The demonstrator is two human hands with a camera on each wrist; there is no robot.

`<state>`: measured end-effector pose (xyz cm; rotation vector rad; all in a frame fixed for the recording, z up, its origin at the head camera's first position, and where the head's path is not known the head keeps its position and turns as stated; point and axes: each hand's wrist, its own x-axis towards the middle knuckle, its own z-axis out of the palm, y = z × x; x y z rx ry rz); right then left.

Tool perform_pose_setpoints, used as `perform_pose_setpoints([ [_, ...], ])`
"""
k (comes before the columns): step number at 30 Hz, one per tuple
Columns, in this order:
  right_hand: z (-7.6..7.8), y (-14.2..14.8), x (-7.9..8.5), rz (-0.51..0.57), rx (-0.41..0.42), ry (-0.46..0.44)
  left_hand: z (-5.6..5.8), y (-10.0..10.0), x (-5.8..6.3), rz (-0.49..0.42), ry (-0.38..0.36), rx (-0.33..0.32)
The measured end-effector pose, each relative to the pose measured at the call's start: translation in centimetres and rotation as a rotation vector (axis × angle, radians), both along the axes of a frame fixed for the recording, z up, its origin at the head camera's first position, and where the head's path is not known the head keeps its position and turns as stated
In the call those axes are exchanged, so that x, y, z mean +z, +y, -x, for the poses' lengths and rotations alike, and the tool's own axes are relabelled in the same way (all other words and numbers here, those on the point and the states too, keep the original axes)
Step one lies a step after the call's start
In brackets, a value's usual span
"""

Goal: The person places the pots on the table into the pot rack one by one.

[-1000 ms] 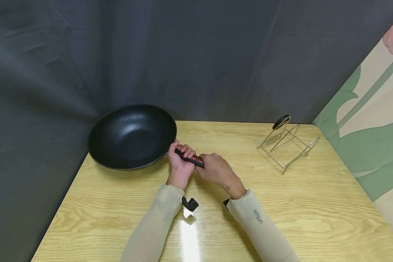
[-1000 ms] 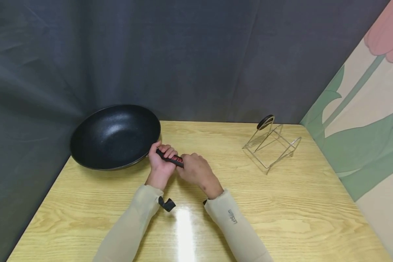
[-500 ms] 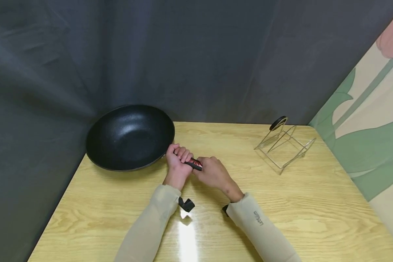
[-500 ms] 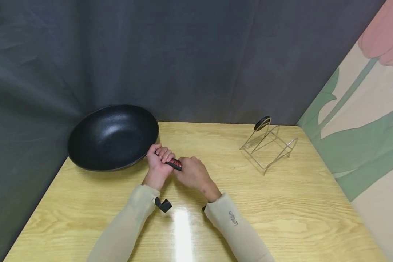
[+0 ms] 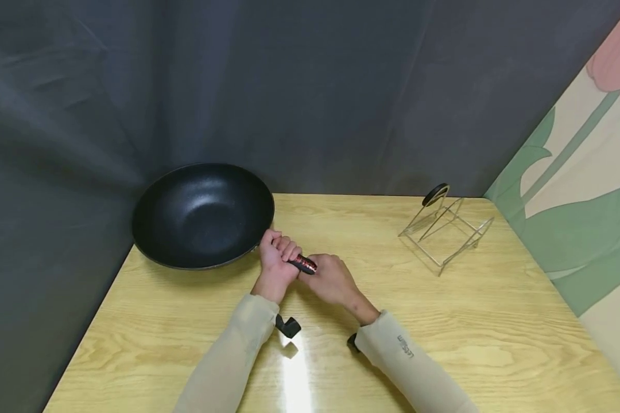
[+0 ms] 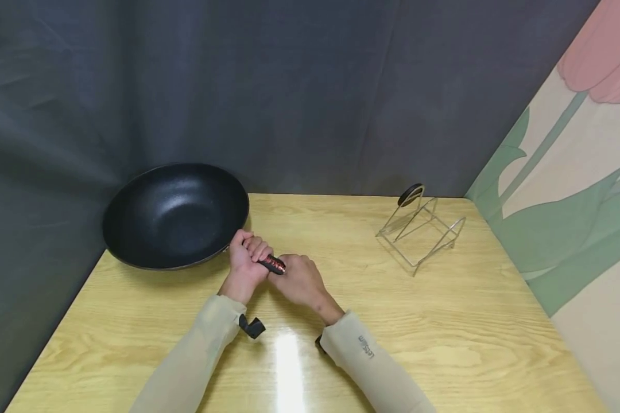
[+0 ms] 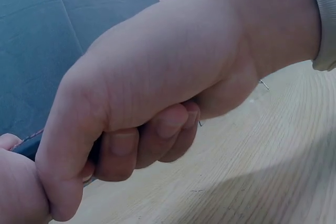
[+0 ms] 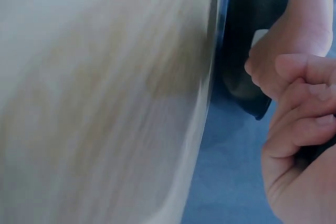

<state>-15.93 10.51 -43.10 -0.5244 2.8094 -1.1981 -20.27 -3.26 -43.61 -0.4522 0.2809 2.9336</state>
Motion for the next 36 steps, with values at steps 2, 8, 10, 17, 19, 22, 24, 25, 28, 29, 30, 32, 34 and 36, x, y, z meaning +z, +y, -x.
perform_pose_setpoints([
  [2, -0.1, -0.2, -0.1, 0.023, -0.008, -0.012, 0.0, -0.1, 0.2, 0.025, 0.011, -0.002],
  [8, -0.6, -0.4, 0.2, 0.096, -0.021, -0.045, -0.3, -0.1, 1.1, 0.069, 0.051, -0.020],
  [10, -0.9, -0.3, 0.4, 0.120, -0.025, -0.055, -0.4, 0.0, 1.3, 0.072, 0.060, -0.027],
  [17, -2.0, -0.2, 1.2, 0.203, -0.047, -0.101, -1.2, 0.3, 2.4, 0.096, 0.108, -0.052],
  [19, -2.3, -0.1, 1.3, 0.234, -0.056, -0.126, -1.4, 0.4, 2.6, 0.111, 0.135, -0.064],
  [22, -2.7, -0.1, 1.4, 0.280, -0.068, -0.164, -1.6, 0.6, 3.0, 0.131, 0.167, -0.088],
  [24, -2.9, 0.0, 1.6, 0.307, -0.075, -0.177, -1.7, 0.8, 3.3, 0.149, 0.181, -0.103],
  [25, -3.0, 0.0, 1.7, 0.318, -0.077, -0.178, -1.7, 0.8, 3.5, 0.156, 0.189, -0.108],
  [28, -3.4, 0.0, 2.0, 0.340, -0.081, -0.176, -1.9, 1.1, 4.0, 0.176, 0.210, -0.115],
  [29, -3.6, 0.0, 2.0, 0.348, -0.085, -0.174, -2.0, 1.1, 4.1, 0.187, 0.219, -0.118],
  [30, -3.7, 0.0, 2.0, 0.353, -0.090, -0.171, -2.1, 1.2, 4.2, 0.199, 0.230, -0.125],
  [32, -4.1, 0.1, 2.1, 0.371, -0.105, -0.167, -2.3, 1.4, 4.5, 0.225, 0.252, -0.142],
  [34, -4.5, 0.1, 2.1, 0.395, -0.123, -0.165, -2.6, 1.6, 4.9, 0.252, 0.271, -0.163],
  [36, -4.9, 0.2, 2.2, 0.424, -0.136, -0.161, -2.9, 1.9, 5.2, 0.272, 0.292, -0.182],
])
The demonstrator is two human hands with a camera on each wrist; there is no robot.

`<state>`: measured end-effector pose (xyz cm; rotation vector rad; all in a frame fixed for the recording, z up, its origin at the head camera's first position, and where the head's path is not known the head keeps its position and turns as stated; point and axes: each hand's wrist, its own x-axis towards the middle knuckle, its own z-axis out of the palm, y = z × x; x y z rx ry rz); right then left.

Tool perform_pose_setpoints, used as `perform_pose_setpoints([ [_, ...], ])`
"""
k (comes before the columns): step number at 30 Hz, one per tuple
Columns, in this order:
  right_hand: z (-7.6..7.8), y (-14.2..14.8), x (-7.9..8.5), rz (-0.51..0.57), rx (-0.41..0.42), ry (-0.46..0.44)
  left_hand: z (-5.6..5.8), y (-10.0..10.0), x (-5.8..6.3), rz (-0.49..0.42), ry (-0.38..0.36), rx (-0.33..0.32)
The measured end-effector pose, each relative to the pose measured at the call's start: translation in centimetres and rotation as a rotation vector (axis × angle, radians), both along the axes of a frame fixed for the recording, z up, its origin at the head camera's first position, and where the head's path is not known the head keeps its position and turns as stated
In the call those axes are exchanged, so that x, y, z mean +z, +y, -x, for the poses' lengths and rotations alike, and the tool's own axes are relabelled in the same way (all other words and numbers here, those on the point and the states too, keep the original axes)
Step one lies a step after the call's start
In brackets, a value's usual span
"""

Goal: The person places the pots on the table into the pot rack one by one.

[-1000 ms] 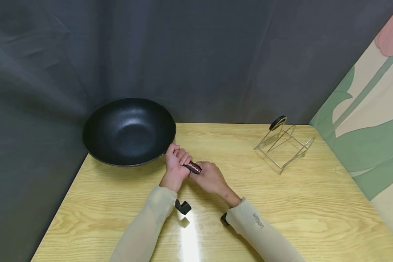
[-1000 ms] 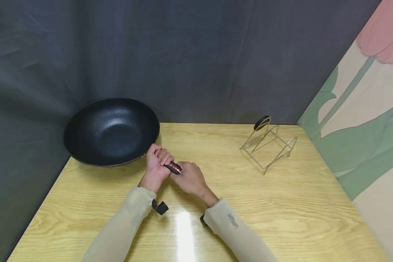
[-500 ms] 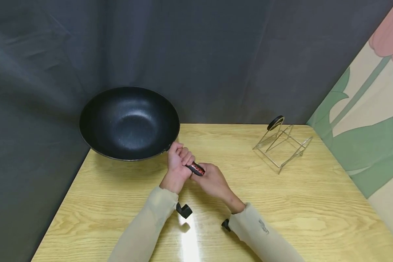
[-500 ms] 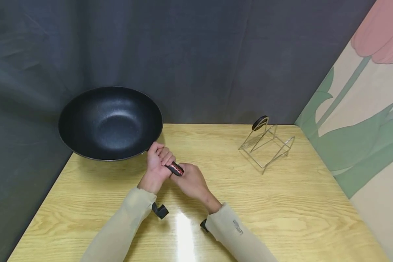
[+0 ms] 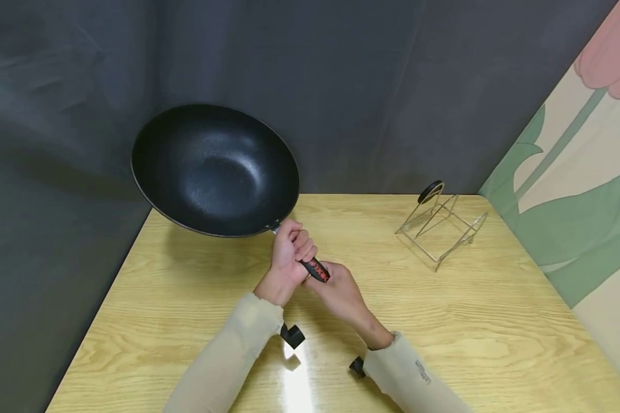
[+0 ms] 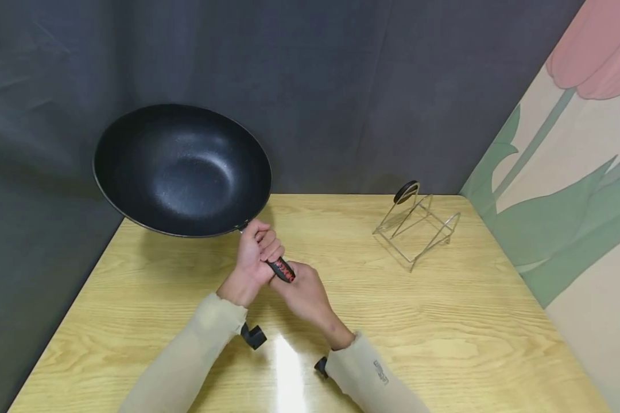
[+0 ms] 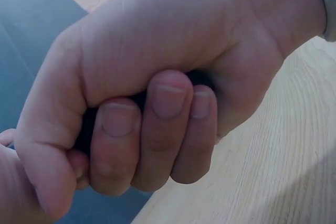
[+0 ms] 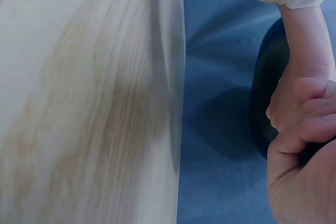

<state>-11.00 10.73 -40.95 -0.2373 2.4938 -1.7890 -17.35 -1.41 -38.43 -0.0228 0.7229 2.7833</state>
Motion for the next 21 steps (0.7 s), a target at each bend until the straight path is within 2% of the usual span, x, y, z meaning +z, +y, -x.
perform_pose_setpoints([
  [3, -0.5, 0.1, 0.1, 0.051, -0.016, -0.002, -0.3, 0.3, 0.5, 0.018, 0.036, -0.025],
  [9, -1.4, 0.1, 0.4, 0.155, -0.034, -0.063, -0.9, 0.9, 1.3, 0.053, 0.083, -0.071],
  [17, -2.3, 0.3, 0.6, 0.293, -0.095, -0.119, -1.1, 2.2, 2.3, 0.126, 0.116, -0.106],
  [21, -2.8, 0.4, 0.6, 0.363, -0.135, -0.143, -1.2, 3.0, 2.6, 0.176, 0.117, -0.145],
])
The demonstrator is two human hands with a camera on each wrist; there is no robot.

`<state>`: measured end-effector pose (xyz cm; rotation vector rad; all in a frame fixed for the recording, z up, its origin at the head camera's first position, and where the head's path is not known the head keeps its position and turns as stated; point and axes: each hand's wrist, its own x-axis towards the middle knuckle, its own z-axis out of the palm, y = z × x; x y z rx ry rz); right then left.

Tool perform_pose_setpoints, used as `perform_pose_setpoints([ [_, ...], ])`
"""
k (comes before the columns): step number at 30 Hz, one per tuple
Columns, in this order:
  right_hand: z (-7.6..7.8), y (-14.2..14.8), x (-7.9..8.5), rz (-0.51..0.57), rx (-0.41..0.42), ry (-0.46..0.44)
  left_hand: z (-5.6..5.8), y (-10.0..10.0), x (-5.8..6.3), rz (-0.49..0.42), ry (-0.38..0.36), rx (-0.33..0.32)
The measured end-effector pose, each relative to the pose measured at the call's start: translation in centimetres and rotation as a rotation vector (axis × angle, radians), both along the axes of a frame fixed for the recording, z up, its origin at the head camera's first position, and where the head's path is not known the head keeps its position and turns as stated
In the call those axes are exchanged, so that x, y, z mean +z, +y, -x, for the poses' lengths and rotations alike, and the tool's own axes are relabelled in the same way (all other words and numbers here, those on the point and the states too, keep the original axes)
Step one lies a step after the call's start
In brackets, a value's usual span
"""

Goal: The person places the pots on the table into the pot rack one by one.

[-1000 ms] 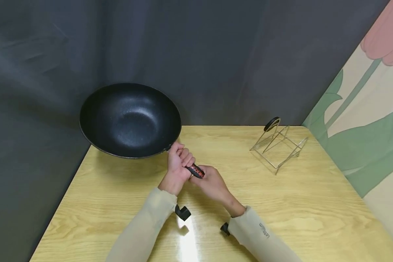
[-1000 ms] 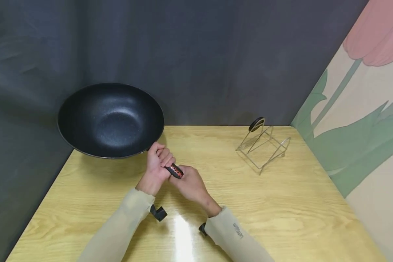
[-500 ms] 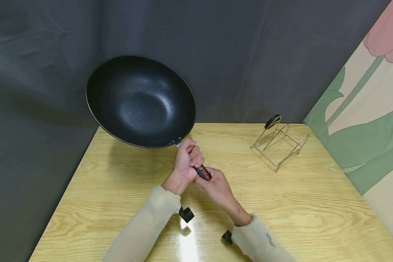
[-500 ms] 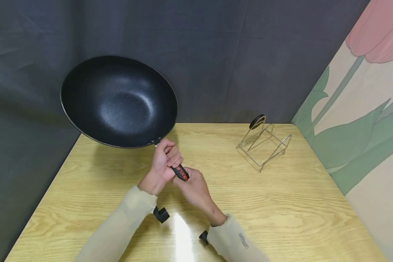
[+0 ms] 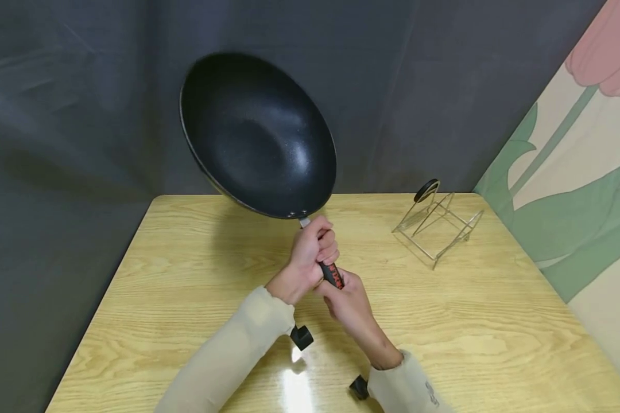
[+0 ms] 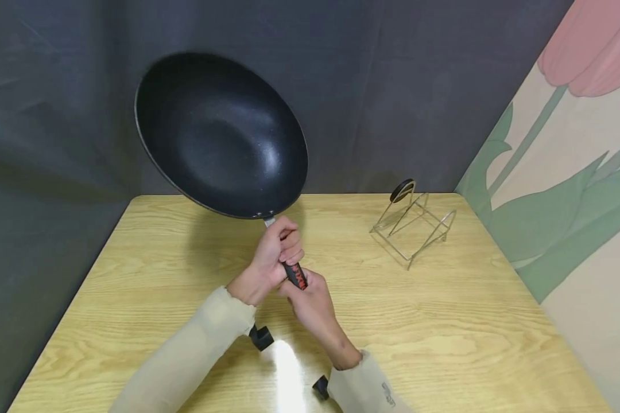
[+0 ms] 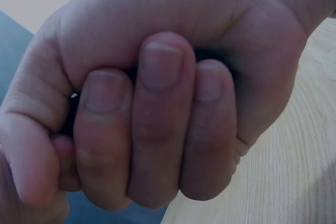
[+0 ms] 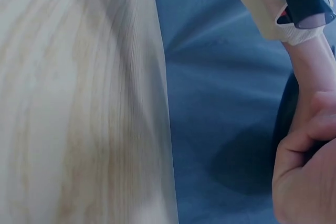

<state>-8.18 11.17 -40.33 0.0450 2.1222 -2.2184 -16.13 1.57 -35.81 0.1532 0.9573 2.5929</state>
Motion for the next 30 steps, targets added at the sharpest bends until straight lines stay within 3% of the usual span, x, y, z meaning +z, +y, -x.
perform_pose_setpoints([
  [12, -1.5, 0.6, 0.1, 0.165, -0.097, 0.013, -0.5, 2.5, 0.9, 0.123, -0.009, -0.115],
  [19, -1.8, 1.0, -0.2, 0.243, -0.152, 0.029, -0.5, 3.8, 1.0, 0.157, 0.009, -0.150],
  [30, -2.2, 1.7, -0.3, 0.281, -0.182, 0.089, -0.6, 5.6, 1.4, 0.225, 0.000, -0.166],
])
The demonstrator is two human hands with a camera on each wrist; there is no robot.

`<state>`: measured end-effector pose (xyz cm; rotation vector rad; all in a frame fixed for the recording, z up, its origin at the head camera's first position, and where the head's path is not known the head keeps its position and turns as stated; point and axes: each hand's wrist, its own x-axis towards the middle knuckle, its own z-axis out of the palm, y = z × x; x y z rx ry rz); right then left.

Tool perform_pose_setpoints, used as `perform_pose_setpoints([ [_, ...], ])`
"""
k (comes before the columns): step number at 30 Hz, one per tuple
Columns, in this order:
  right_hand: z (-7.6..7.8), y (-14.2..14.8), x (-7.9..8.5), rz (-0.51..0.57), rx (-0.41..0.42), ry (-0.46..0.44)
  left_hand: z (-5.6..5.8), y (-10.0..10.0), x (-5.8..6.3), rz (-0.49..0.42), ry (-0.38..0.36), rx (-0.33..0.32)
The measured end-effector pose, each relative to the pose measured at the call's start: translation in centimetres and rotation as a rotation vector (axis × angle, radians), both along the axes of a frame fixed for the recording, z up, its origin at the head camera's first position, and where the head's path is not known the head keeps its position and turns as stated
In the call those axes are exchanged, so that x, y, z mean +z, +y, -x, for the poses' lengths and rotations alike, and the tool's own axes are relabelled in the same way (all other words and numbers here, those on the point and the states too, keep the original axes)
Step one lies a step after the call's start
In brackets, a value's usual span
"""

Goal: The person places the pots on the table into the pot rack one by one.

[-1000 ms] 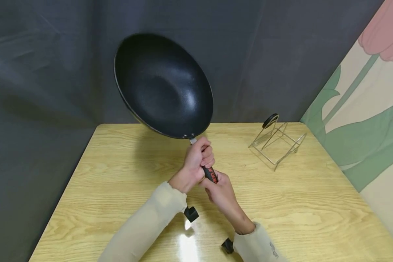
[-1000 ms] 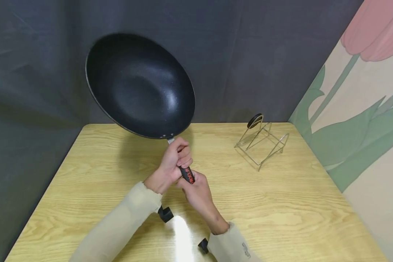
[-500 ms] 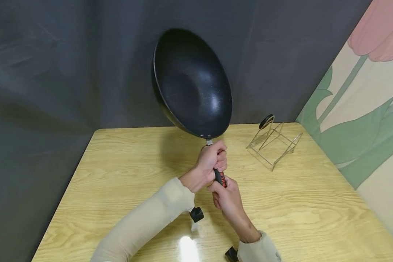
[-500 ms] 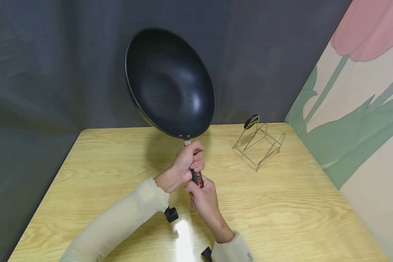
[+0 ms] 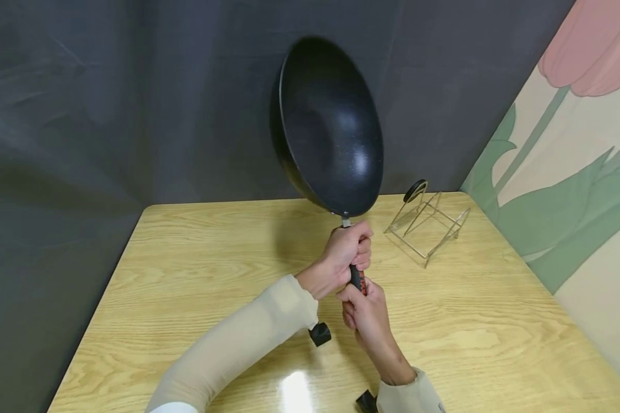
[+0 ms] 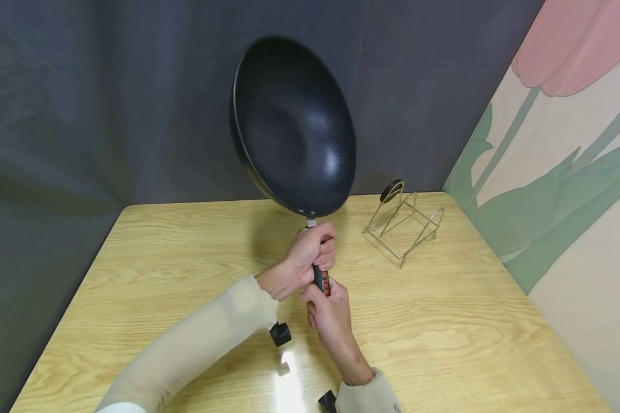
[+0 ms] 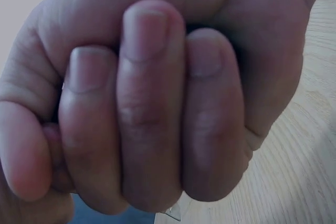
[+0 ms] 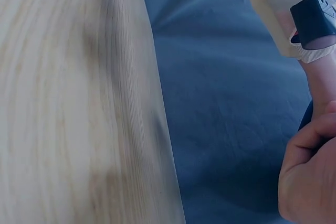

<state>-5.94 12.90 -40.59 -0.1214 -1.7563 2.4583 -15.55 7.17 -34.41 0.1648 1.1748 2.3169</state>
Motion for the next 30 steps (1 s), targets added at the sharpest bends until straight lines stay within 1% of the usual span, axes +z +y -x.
perform_pose_setpoints([
  [5, -0.2, 0.2, -0.1, 0.012, -0.005, 0.008, 0.0, 0.5, 0.0, 0.022, -0.003, -0.015],
  [11, -0.5, 0.6, -0.2, 0.050, -0.056, 0.011, -0.1, 1.4, -0.1, 0.045, 0.013, -0.071],
  [18, -0.7, 0.9, -0.1, 0.055, -0.061, 0.048, -0.1, 2.1, 0.1, 0.058, 0.026, -0.104],
  [24, -1.2, 1.4, 0.0, 0.097, -0.096, 0.060, -0.4, 3.2, 0.3, 0.070, 0.036, -0.161],
  [30, -1.5, 1.7, -0.1, 0.124, -0.114, 0.087, -0.6, 4.2, 0.3, 0.088, 0.041, -0.182],
])
